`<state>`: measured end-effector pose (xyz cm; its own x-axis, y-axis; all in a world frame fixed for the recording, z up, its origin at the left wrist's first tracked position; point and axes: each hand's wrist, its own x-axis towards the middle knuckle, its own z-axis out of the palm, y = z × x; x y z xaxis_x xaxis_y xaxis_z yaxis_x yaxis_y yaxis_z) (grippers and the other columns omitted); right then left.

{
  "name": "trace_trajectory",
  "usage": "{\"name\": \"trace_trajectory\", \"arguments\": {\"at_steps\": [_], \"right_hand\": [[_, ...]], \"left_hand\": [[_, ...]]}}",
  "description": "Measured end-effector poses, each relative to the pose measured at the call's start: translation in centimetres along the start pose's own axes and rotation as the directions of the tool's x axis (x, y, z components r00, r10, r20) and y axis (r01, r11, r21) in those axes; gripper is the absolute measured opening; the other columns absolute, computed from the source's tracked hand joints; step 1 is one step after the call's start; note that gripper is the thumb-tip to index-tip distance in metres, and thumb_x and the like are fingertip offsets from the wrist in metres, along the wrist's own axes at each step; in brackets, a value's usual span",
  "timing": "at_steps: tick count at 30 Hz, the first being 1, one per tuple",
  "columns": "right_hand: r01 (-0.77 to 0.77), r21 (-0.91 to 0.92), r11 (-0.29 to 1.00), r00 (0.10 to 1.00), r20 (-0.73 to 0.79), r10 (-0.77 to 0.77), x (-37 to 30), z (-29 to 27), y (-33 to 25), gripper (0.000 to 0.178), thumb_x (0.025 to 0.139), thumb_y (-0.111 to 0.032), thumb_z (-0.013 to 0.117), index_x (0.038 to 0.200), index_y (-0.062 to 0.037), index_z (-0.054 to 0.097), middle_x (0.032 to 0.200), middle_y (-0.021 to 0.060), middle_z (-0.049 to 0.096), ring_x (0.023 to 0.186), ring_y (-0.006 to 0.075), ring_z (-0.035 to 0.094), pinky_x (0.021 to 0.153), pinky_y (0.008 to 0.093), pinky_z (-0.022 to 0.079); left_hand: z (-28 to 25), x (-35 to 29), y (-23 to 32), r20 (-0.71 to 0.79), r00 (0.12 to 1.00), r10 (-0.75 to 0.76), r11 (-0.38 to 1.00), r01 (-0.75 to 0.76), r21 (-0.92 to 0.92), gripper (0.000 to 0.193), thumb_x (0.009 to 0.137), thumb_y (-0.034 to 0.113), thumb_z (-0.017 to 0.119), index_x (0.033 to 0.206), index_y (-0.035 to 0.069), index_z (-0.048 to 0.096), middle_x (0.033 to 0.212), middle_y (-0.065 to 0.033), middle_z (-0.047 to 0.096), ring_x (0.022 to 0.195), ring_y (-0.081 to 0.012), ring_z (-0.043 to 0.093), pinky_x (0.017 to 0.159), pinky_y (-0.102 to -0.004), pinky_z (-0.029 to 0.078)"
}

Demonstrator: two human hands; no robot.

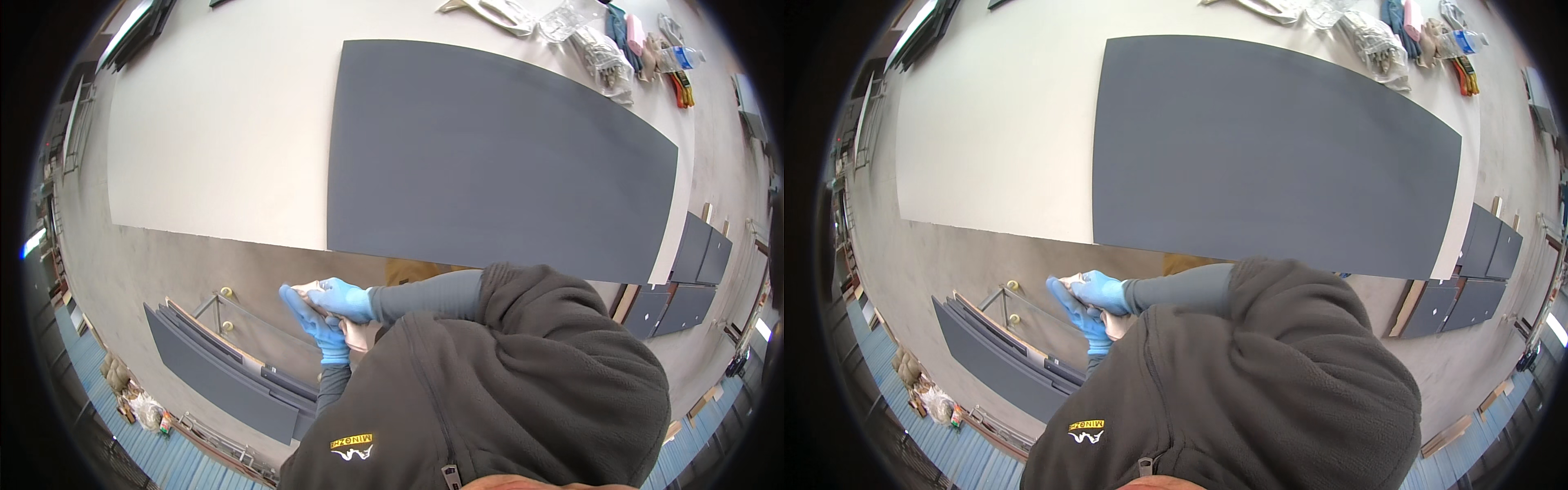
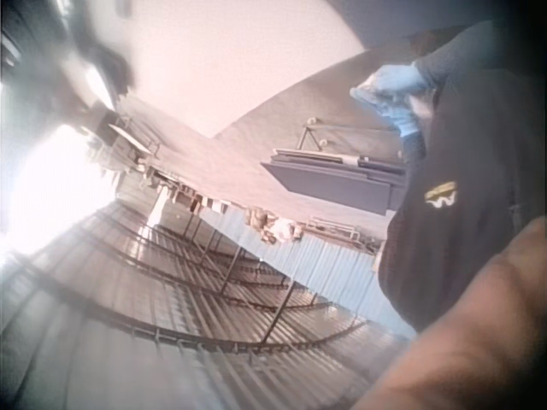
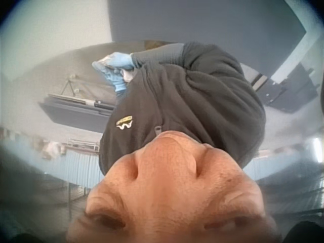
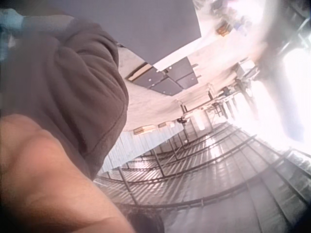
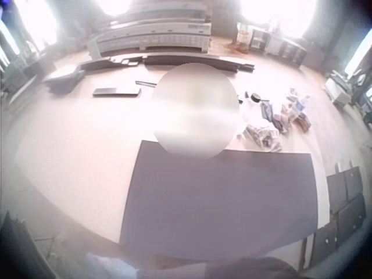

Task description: The person wipes several dark gray panels with a cloth, then pours liquid from a bottle onto the cloth and continues wiping. The person handles multiple panels one at a time, wiping each surface and placing them back on the floor or table.

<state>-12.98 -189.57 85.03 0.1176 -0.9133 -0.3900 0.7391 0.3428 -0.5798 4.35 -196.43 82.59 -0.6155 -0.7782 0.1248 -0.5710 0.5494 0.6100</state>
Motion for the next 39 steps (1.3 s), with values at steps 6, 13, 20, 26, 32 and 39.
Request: {"name": "trace_trajectory", "arguments": {"at_steps": [6,13,20,26,32,39], "right_hand": [[0.275,0.221,0.936,0.916,-0.357,-0.185,-4.9,-4.4,-5.5,0.041,0.111,-0.034,0.055,0.134,-0.0025,0.066,0.108,0.0081,0.073,0.091,0.0097,0.064,0.083,0.0287,0.057],[0.347,-0.731,0.587,0.072,-0.604,-0.794,-26.8,-20.3,-7.1,0.044,0.110,-0.040,0.053,0.110,0.0003,0.070,0.076,0.0094,0.071,0.064,0.0185,0.067,0.058,0.0317,0.055],[-0.057,-0.589,0.806,-0.540,-0.661,-0.521,-48.5,-36.1,-0.4,0.047,0.109,-0.039,0.054,0.128,0.0027,0.059,0.108,0.0198,0.072,0.085,0.0259,0.072,0.072,0.0376,0.058],[-0.913,-0.153,0.379,-0.257,-0.504,-0.824,-40.2,-42.5,-1.7,0.067,0.104,-0.048,0.049,0.152,-0.0008,0.049,0.159,0.0231,0.047,0.151,0.0394,0.038,0.127,0.0495,0.024],[-0.637,-0.771,0.010,0.212,-0.187,-0.959,-12.7,-27.6,-5.4,0.081,0.091,-0.034,0.071,0.156,0.0027,0.039,0.161,0.0239,0.039,0.148,0.0431,0.040,0.118,0.0506,0.043],[-0.068,-0.974,-0.216,0.700,0.108,-0.706,1.0,-8.2,3.1,0.043,0.094,-0.014,0.060,0.136,-0.0046,0.064,0.154,0.0123,0.055,0.148,0.0270,0.046,0.132,0.0456,0.024]], "left_hand": [[0.9,-5.9,-8.6,0.107,0.937,-0.333,0.906,0.287,0.312,0.080,0.099,0.044,0.068,0.156,-0.006,0.040,0.160,-0.0278,0.042,0.150,-0.0388,0.039,0.123,-0.0495,0.033],[4.2,-3.4,-6.5,0.255,0.894,-0.369,0.901,0.277,0.335,0.074,0.105,0.049,0.057,0.153,-0.006,0.045,0.160,-0.0295,0.040,0.151,-0.0413,0.037,0.124,-0.0490,0.032],[5.9,-3.2,-6.4,0.399,0.811,-0.427,0.903,0.367,0.222,0.075,0.106,0.050,0.056,0.152,-0.008,0.044,0.159,-0.0290,0.042,0.149,-0.0411,0.039,0.124,-0.0467,0.032],[4.9,-3.4,-10.1,0.360,0.752,-0.553,0.833,0.510,0.216,0.077,0.106,0.051,0.056,0.152,-0.009,0.042,0.157,-0.0282,0.045,0.148,-0.0397,0.042,0.123,-0.0443,0.034],[5.2,-3.3,-11.7,0.451,0.624,-0.638,0.698,0.716,-0.003,0.076,0.107,0.050,0.057,0.152,-0.010,0.042,0.154,-0.0239,0.050,0.143,-0.0316,0.048,0.119,-0.0385,0.037],[3.9,-2.7,-10.1,0.507,0.649,-0.567,0.744,0.668,-0.022,0.070,0.108,0.045,0.058,0.149,-0.010,0.044,0.147,-0.0214,0.054,0.135,-0.0267,0.052,0.114,-0.0364,0.040]]}}
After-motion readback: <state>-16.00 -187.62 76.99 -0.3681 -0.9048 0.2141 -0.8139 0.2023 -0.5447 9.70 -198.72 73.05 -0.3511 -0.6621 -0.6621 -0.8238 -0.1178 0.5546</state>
